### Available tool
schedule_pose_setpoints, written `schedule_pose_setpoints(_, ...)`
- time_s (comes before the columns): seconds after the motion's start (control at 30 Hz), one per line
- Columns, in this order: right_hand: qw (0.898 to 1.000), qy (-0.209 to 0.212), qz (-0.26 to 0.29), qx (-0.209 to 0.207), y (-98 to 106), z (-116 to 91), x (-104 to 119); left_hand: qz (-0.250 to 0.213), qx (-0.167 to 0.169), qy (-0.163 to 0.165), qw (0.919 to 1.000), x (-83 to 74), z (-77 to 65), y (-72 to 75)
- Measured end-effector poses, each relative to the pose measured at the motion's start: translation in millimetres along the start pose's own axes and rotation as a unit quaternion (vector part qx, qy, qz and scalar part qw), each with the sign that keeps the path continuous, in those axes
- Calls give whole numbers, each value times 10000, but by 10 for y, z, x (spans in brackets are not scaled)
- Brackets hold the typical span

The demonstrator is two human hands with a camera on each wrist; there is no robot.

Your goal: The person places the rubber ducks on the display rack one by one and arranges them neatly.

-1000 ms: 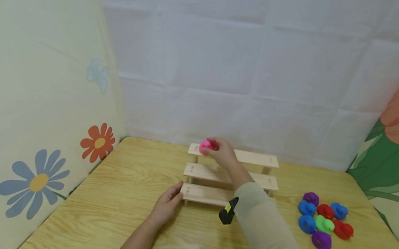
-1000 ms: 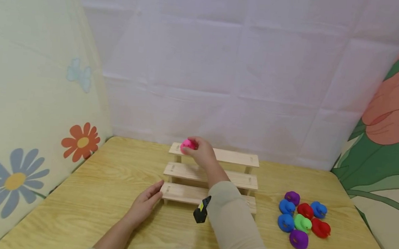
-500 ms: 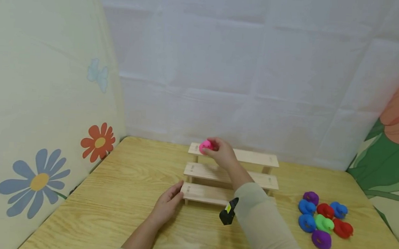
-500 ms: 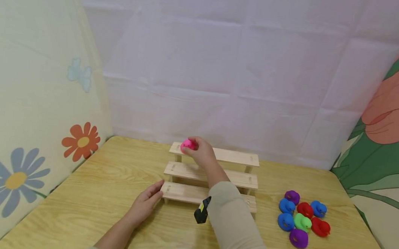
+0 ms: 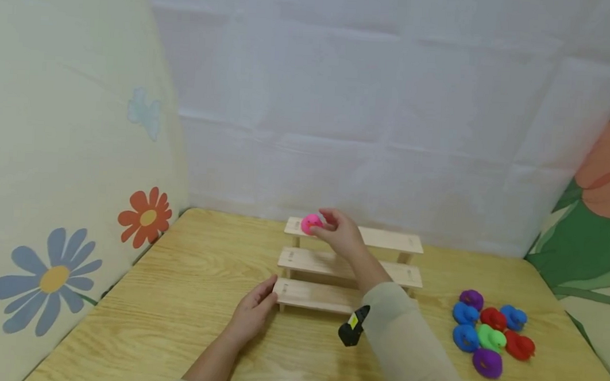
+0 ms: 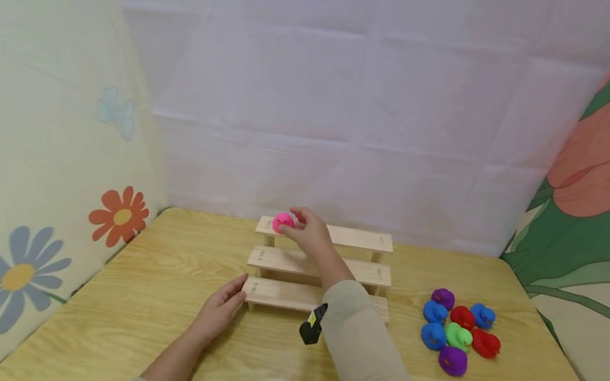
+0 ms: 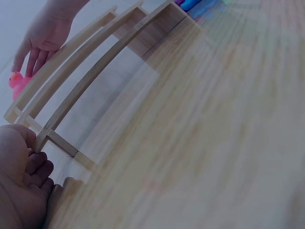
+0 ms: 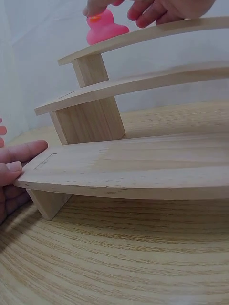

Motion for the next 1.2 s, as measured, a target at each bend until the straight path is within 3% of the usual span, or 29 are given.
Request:
schedule_pose_setpoints(0.33, 9996, 33, 256, 63, 104, -117, -23, -11, -21, -4, 10000, 16, 22, 4)
schedule_pose_setpoints(0.67, 9996, 283, -51, 28, 327, -280, -91, 50, 3, -1, 10000, 1, 16, -5)
schedule_pose_setpoints(1.2, 9986, 264, -310, -324, 644, -617, -228, 87, 23, 31, 10000, -8, 10, -6)
Point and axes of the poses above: each hand's wrist, its own z-axis towards the middle knuckle, its own y-axis out of the back of the hand, x = y × z, the point moved 4 cm from there along z, towards the middle knuckle, and after that the axes turned 1 degree about y, right-handed, at the moved point
